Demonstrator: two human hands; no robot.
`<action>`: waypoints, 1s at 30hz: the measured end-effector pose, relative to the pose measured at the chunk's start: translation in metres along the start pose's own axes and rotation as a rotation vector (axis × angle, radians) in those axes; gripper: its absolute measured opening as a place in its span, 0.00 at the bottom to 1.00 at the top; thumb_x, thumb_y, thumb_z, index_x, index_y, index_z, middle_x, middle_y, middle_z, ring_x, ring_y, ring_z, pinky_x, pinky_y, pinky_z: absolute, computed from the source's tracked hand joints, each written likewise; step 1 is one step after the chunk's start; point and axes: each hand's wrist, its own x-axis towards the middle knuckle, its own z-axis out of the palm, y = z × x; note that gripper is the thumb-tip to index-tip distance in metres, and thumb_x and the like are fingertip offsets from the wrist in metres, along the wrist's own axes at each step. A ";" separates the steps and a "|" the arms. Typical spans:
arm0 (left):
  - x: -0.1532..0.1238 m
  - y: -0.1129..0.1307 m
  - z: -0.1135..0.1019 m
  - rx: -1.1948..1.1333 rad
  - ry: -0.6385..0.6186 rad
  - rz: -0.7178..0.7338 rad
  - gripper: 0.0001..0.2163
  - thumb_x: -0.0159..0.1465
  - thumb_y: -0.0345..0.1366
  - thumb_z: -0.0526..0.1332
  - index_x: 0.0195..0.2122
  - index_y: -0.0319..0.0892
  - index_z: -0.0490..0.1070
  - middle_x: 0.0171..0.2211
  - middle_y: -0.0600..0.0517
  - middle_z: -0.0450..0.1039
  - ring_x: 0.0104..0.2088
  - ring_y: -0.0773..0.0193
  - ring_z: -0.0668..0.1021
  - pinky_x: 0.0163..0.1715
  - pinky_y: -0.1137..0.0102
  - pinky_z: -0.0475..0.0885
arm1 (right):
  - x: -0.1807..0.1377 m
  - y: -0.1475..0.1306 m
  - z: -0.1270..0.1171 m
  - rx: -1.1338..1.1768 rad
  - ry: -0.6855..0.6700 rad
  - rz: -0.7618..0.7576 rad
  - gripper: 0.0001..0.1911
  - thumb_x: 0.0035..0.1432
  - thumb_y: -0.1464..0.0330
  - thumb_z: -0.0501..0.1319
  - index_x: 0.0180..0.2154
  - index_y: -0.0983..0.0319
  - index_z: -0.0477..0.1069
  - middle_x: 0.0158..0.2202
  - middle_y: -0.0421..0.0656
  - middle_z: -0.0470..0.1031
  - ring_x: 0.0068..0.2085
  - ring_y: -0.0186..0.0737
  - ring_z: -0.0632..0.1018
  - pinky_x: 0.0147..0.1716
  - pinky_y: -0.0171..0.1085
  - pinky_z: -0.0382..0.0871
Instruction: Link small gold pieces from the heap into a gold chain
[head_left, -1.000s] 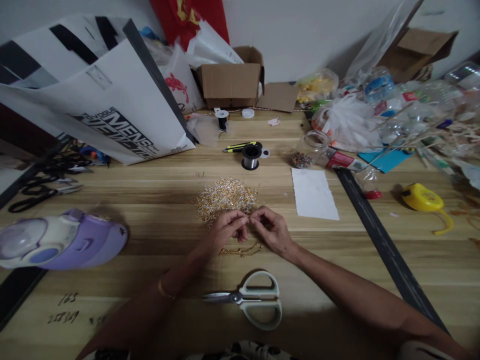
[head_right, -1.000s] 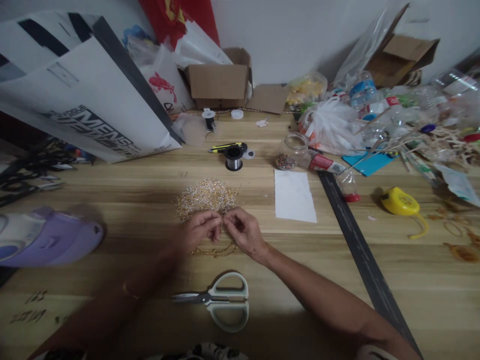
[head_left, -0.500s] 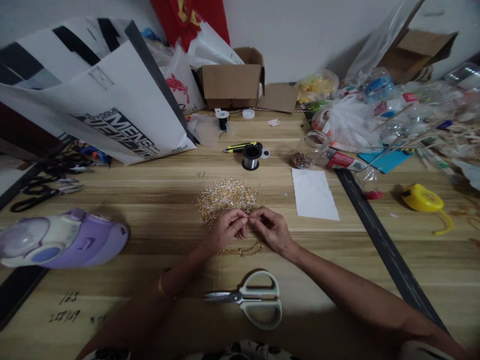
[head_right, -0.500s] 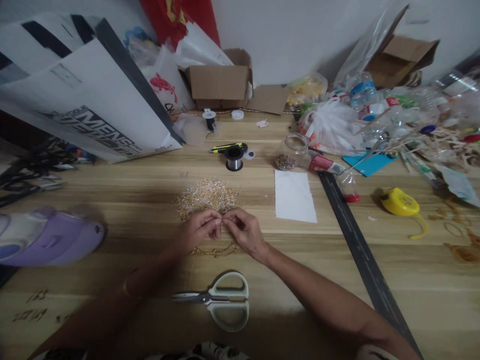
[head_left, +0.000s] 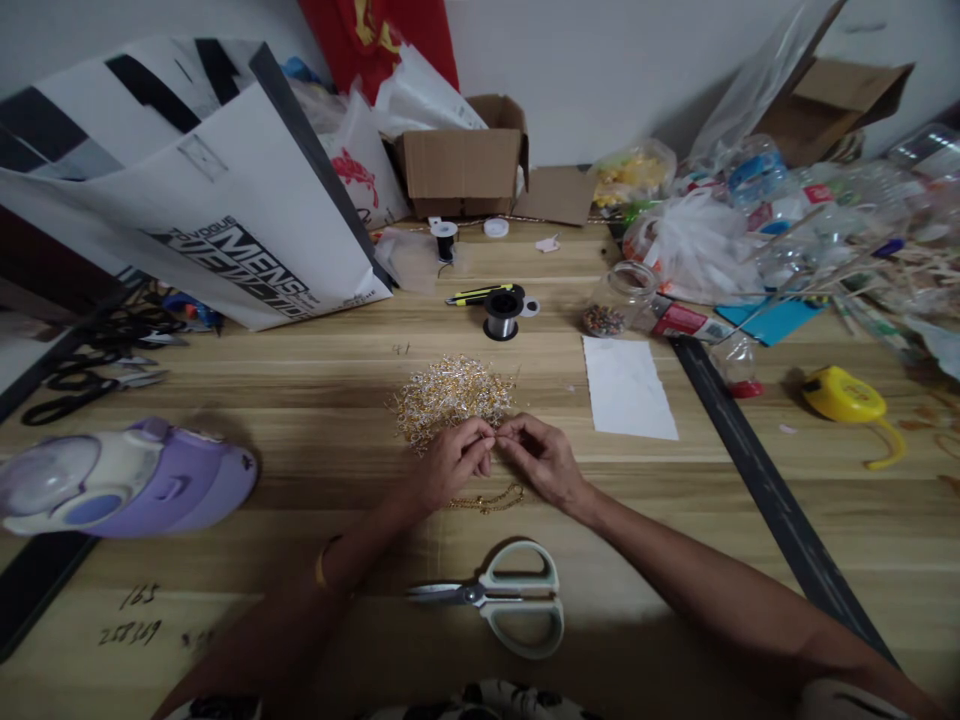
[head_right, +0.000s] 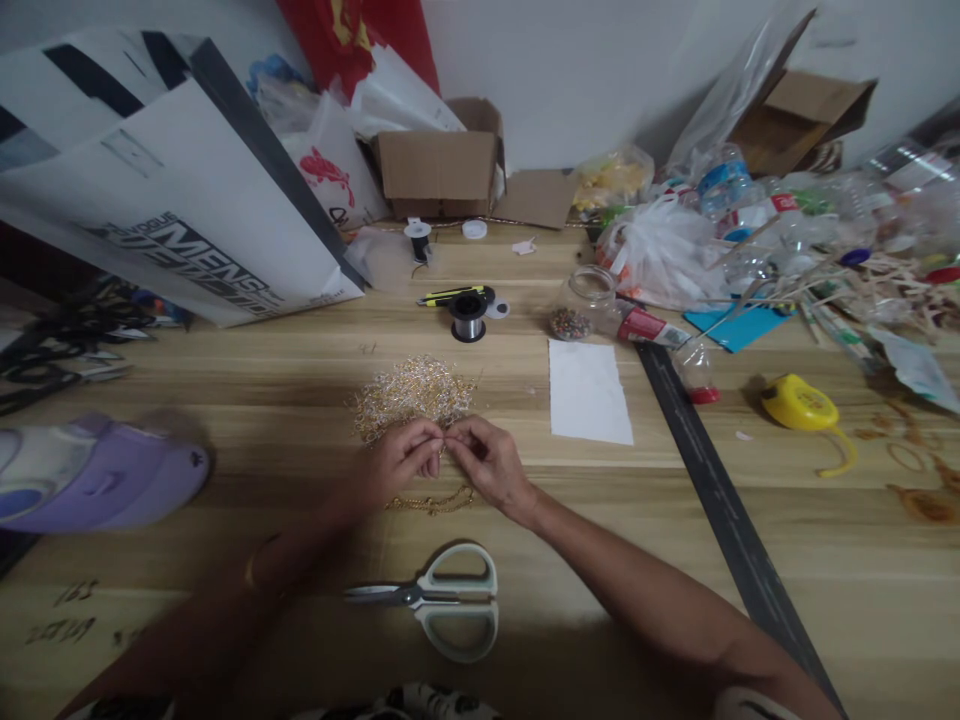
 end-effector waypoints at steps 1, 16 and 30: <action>0.000 0.000 0.000 0.013 0.001 0.009 0.09 0.64 0.40 0.53 0.32 0.40 0.64 0.20 0.57 0.66 0.22 0.70 0.71 0.26 0.75 0.66 | 0.000 0.000 0.000 0.003 -0.003 0.004 0.06 0.57 0.66 0.59 0.32 0.63 0.69 0.26 0.40 0.69 0.28 0.34 0.69 0.28 0.33 0.64; 0.000 0.001 -0.001 0.037 0.020 0.034 0.14 0.67 0.42 0.48 0.28 0.40 0.62 0.20 0.56 0.65 0.21 0.70 0.69 0.25 0.75 0.65 | -0.001 0.000 0.002 0.032 -0.033 0.042 0.09 0.57 0.63 0.60 0.34 0.63 0.69 0.26 0.40 0.69 0.28 0.34 0.70 0.27 0.33 0.65; 0.002 -0.007 -0.002 -0.150 -0.012 -0.031 0.15 0.65 0.45 0.51 0.29 0.39 0.63 0.20 0.55 0.68 0.20 0.71 0.70 0.22 0.76 0.67 | -0.001 0.004 0.002 0.088 -0.074 0.058 0.12 0.56 0.61 0.62 0.37 0.63 0.68 0.28 0.41 0.71 0.28 0.34 0.71 0.29 0.33 0.66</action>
